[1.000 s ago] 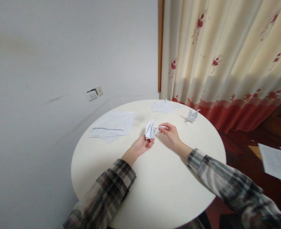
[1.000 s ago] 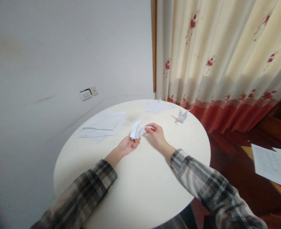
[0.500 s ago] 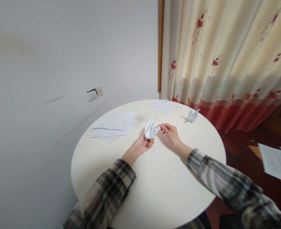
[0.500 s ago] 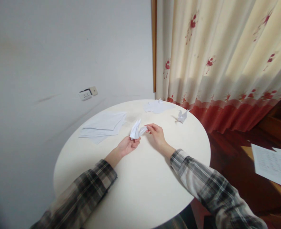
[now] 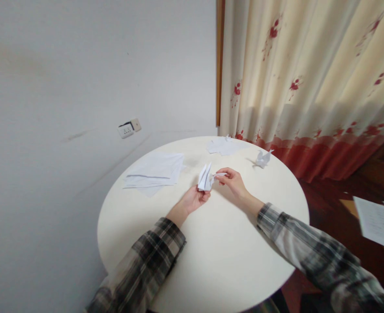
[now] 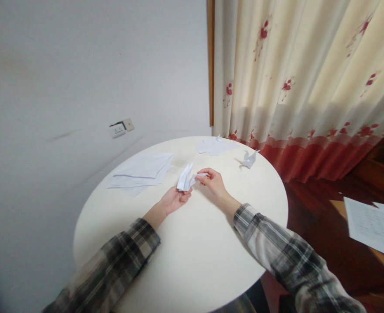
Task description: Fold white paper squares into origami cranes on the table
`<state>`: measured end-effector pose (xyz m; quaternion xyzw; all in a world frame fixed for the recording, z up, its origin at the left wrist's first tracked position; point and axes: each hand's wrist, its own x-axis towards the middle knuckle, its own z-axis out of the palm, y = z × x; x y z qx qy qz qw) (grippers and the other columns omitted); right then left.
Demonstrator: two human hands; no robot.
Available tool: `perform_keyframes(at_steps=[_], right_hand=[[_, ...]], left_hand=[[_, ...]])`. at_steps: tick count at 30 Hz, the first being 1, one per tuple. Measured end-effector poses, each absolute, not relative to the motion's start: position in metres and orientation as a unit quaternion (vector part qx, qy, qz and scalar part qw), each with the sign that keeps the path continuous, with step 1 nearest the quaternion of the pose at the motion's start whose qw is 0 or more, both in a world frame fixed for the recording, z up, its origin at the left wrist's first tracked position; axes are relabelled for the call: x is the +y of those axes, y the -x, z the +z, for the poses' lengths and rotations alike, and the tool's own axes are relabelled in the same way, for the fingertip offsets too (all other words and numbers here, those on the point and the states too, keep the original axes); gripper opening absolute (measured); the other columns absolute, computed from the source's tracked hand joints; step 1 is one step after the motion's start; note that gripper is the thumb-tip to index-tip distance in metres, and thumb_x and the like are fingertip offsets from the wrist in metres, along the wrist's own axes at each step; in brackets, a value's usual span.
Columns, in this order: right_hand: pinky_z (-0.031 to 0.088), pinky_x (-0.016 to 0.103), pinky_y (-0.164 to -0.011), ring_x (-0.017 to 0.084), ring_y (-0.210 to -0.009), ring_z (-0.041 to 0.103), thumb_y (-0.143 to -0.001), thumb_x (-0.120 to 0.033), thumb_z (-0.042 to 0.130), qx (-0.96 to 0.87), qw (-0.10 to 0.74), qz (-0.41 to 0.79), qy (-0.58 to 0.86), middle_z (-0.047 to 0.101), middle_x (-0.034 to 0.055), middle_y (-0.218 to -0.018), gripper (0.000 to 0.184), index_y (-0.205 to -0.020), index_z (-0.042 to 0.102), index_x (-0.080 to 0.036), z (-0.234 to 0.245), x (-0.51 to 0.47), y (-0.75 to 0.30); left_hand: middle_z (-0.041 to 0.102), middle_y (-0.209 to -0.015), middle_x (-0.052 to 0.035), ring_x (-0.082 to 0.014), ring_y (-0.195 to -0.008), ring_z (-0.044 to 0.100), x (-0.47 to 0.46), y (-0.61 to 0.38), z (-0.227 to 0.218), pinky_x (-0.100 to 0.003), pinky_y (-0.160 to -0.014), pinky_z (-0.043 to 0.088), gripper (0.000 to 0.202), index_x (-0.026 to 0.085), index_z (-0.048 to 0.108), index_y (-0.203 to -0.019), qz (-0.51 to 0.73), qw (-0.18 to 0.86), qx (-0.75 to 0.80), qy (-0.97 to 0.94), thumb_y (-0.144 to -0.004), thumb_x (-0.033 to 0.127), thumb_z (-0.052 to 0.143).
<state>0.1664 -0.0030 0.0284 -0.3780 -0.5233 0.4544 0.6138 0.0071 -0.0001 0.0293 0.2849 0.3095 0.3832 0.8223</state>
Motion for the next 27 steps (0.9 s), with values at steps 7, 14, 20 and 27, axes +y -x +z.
perform_keyframes(at_steps=[7,14,20,27], right_hand=[[0.041,0.021,-0.048,0.009,-0.053,0.053,-0.055,-0.026,0.073,-0.513,0.588,0.523,0.343,0.066,0.0005,-0.070,0.033,-0.084,0.059,-0.017,0.0275,-0.0063,-0.1610],[0.040,0.019,-0.047,0.008,-0.055,0.055,-0.052,-0.020,0.074,-0.507,0.579,0.548,0.328,0.067,0.0002,-0.073,0.041,-0.089,0.057,-0.018,0.0259,-0.0062,-0.1602],[0.040,0.019,-0.047,0.008,-0.053,0.054,-0.051,-0.020,0.074,-0.500,0.589,0.544,0.329,0.065,-0.0020,-0.068,0.041,-0.088,0.057,-0.018,0.0263,-0.0073,-0.1593],[0.039,0.019,-0.046,0.006,-0.048,0.049,-0.052,-0.021,0.072,-0.495,0.591,0.546,0.329,0.062,-0.0046,-0.063,0.038,-0.086,0.057,-0.018,0.0264,-0.0081,-0.1589]], left_hand=[[0.043,-0.050,0.0006,-0.0061,-0.035,0.036,0.0006,-0.0082,0.0278,-0.014,-0.033,0.027,0.026,0.011,0.054,-0.078,0.378,0.819,0.311,-0.300,-0.086,0.011,0.030],[0.041,-0.049,0.0009,-0.0059,-0.037,0.036,0.0017,-0.0069,0.0256,-0.013,-0.034,0.027,0.026,0.011,0.054,-0.073,0.375,0.820,0.312,-0.300,-0.085,0.010,0.031],[0.040,-0.049,0.0010,-0.0058,-0.037,0.035,0.0035,-0.0063,0.0221,-0.014,-0.034,0.027,0.024,0.011,0.052,-0.067,0.374,0.826,0.304,-0.292,-0.084,0.010,0.035],[0.041,-0.049,0.0000,-0.0060,-0.036,0.036,0.0023,-0.0070,0.0239,-0.014,-0.033,0.027,0.029,0.010,0.053,-0.068,0.367,0.826,0.303,-0.301,-0.084,0.008,0.030]])
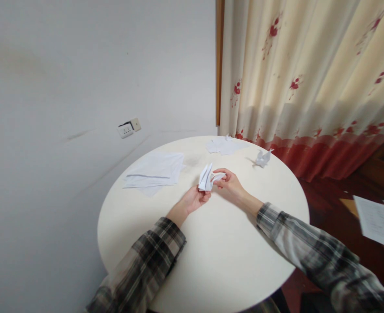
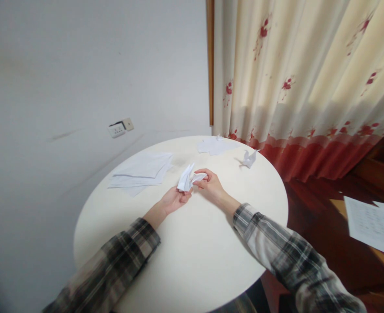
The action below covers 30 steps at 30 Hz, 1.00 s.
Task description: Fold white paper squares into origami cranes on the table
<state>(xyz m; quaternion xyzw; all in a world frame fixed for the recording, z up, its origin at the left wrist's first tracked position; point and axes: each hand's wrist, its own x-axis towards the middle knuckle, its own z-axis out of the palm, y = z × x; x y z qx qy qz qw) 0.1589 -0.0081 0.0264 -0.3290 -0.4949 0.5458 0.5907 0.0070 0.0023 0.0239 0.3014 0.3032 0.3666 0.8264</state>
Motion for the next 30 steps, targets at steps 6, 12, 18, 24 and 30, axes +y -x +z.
perform_keyframes(at_steps=[6,12,18,24,30], right_hand=[[0.036,0.020,-0.045,0.006,-0.044,0.046,-0.054,-0.022,0.071,-0.490,0.591,0.543,0.340,0.061,-0.0051,-0.060,0.032,-0.084,0.058,-0.019,0.0284,-0.0093,-0.1588],[0.030,0.020,-0.043,0.006,-0.042,0.048,-0.058,-0.024,0.068,-0.506,0.584,0.529,0.351,0.059,-0.0060,-0.056,0.029,-0.084,0.057,-0.019,0.0289,-0.0100,-0.1605],[0.027,0.020,-0.044,0.006,-0.041,0.049,-0.062,-0.023,0.065,-0.512,0.584,0.525,0.349,0.058,-0.0064,-0.056,0.025,-0.085,0.056,-0.018,0.0300,-0.0109,-0.1608],[0.029,0.021,-0.046,0.007,-0.042,0.050,-0.064,-0.023,0.061,-0.513,0.581,0.535,0.337,0.059,-0.0057,-0.058,0.025,-0.088,0.056,-0.018,0.0289,-0.0113,-0.1611],[0.033,0.022,-0.048,0.008,-0.043,0.051,-0.066,-0.024,0.059,-0.497,0.582,0.553,0.328,0.062,-0.0035,-0.060,0.024,-0.090,0.055,-0.018,0.0266,-0.0101,-0.1621]], left_hand=[[0.042,-0.051,0.0002,-0.0061,-0.036,0.037,0.0041,-0.0065,0.0208,-0.015,-0.033,0.028,0.025,0.011,0.054,-0.071,0.371,0.833,0.294,-0.287,-0.084,0.010,0.033],[0.043,-0.052,-0.0010,-0.0062,-0.038,0.038,0.0046,-0.0056,0.0199,-0.014,-0.034,0.029,0.026,0.011,0.055,-0.071,0.367,0.837,0.287,-0.287,-0.084,0.009,0.032],[0.042,-0.051,-0.0007,-0.0061,-0.038,0.038,0.0025,-0.0067,0.0234,-0.013,-0.034,0.029,0.027,0.011,0.054,-0.072,0.366,0.831,0.288,-0.305,-0.085,0.009,0.030],[0.043,-0.052,-0.0009,-0.0061,-0.039,0.037,0.0034,-0.0067,0.0219,-0.013,-0.034,0.029,0.025,0.011,0.054,-0.072,0.366,0.830,0.287,-0.307,-0.084,0.008,0.032],[0.044,-0.051,-0.0014,-0.0063,-0.039,0.039,0.0046,-0.0061,0.0203,-0.013,-0.034,0.029,0.027,0.010,0.054,-0.072,0.365,0.830,0.284,-0.311,-0.084,0.008,0.030]])
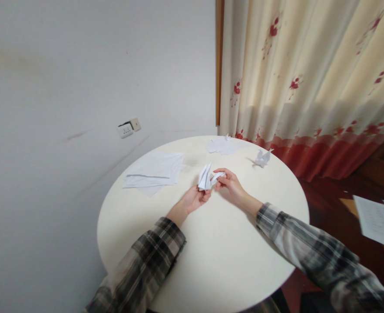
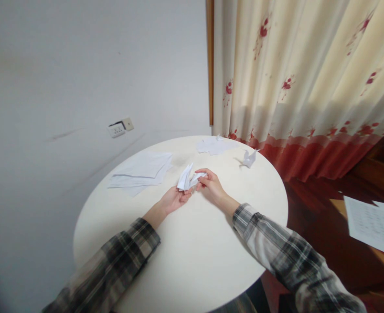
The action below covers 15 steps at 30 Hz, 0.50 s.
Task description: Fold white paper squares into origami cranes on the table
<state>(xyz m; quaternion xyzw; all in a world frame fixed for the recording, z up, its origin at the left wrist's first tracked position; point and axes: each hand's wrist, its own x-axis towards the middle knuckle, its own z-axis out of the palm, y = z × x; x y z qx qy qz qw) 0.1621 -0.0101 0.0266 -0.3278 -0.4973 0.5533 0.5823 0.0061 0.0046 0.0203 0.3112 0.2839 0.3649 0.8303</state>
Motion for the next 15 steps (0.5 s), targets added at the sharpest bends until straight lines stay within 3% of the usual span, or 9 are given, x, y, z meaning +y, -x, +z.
perform_keyframes(at_steps=[7,15], right_hand=[[0.036,0.022,-0.049,0.010,-0.048,0.056,-0.067,-0.027,0.062,-0.484,0.592,0.562,0.315,0.066,-0.0003,-0.067,0.018,-0.081,0.055,-0.019,0.0246,-0.0087,-0.1618],[0.037,0.019,-0.050,0.007,-0.054,0.055,-0.063,-0.026,0.067,-0.436,0.601,0.584,0.329,0.067,0.0030,-0.075,0.018,-0.078,0.066,-0.015,0.0219,-0.0043,-0.1652]], left_hand=[[0.044,-0.051,-0.0009,-0.0063,-0.038,0.038,0.0018,-0.0074,0.0257,-0.013,-0.034,0.029,0.028,0.010,0.055,-0.078,0.364,0.828,0.288,-0.314,-0.086,0.010,0.028],[0.043,-0.052,0.0003,-0.0062,-0.038,0.035,-0.0010,-0.0071,0.0276,-0.013,-0.035,0.028,0.025,0.012,0.057,-0.087,0.368,0.836,0.271,-0.305,-0.086,0.012,0.032]])
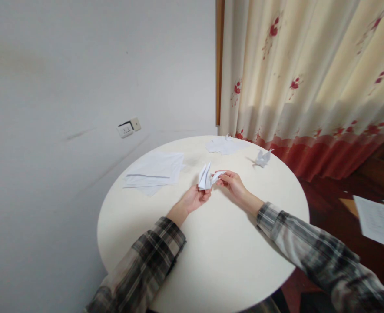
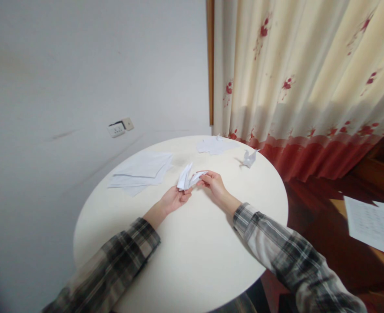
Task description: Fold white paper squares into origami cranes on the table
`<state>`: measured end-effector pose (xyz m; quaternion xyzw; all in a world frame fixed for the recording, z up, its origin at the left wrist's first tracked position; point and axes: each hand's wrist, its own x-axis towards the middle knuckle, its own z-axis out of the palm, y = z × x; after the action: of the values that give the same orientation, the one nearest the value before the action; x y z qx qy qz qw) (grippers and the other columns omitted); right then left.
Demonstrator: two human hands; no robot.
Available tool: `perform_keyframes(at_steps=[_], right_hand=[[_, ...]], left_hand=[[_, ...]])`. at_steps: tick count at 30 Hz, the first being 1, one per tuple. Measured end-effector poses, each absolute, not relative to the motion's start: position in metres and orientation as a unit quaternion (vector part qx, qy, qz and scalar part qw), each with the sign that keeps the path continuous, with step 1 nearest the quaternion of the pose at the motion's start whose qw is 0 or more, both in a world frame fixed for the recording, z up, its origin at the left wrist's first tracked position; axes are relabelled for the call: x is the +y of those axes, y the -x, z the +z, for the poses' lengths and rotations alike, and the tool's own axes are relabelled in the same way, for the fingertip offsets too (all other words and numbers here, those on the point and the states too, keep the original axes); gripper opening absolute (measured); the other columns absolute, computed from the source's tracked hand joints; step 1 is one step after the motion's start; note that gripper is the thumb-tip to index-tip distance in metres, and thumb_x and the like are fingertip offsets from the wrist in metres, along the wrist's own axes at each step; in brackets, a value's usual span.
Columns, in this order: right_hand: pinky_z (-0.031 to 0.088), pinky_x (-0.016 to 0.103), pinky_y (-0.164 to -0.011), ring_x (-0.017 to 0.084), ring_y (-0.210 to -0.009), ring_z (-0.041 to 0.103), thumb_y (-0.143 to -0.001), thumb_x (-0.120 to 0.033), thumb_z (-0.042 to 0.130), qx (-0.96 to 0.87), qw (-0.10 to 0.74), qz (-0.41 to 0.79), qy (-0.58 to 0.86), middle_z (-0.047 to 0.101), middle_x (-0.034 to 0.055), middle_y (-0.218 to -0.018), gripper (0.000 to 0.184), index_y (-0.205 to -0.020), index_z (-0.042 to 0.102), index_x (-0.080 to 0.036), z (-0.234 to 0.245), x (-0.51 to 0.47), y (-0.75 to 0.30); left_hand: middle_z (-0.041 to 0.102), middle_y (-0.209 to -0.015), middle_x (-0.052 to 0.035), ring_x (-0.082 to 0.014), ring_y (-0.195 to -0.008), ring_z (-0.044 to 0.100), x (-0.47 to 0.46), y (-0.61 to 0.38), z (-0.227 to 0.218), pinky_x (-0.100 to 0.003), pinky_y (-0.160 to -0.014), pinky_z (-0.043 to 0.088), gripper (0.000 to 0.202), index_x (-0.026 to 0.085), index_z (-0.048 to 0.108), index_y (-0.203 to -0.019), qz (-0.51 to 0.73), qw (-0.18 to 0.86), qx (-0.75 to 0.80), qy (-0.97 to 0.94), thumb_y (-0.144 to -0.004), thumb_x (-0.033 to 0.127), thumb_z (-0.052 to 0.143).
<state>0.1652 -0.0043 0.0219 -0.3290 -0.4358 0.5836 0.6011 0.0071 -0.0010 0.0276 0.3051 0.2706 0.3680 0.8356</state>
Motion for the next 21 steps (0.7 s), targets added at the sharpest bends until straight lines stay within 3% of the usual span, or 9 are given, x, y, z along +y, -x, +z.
perform_keyframes(at_steps=[10,21], right_hand=[[0.046,0.021,-0.059,0.010,-0.062,0.061,-0.071,-0.026,0.061,-0.412,0.601,0.626,0.280,0.069,0.0060,-0.083,0.017,-0.082,0.067,-0.014,0.0209,-0.0034,-0.1659],[0.046,0.026,-0.063,0.014,-0.067,0.062,-0.072,-0.023,0.056,-0.423,0.598,0.630,0.257,0.069,0.0072,-0.082,0.018,-0.085,0.064,-0.015,0.0216,-0.0023,-0.1675]], left_hand=[[0.040,-0.051,0.0009,-0.0057,-0.038,0.033,-0.0022,-0.0080,0.0308,-0.012,-0.034,0.026,0.025,0.012,0.056,-0.081,0.370,0.832,0.280,-0.303,-0.085,0.012,0.032],[0.042,-0.050,0.0003,-0.0062,-0.038,0.036,-0.0008,-0.0082,0.0296,-0.013,-0.034,0.026,0.027,0.012,0.057,-0.083,0.382,0.829,0.278,-0.301,-0.086,0.012,0.030]])
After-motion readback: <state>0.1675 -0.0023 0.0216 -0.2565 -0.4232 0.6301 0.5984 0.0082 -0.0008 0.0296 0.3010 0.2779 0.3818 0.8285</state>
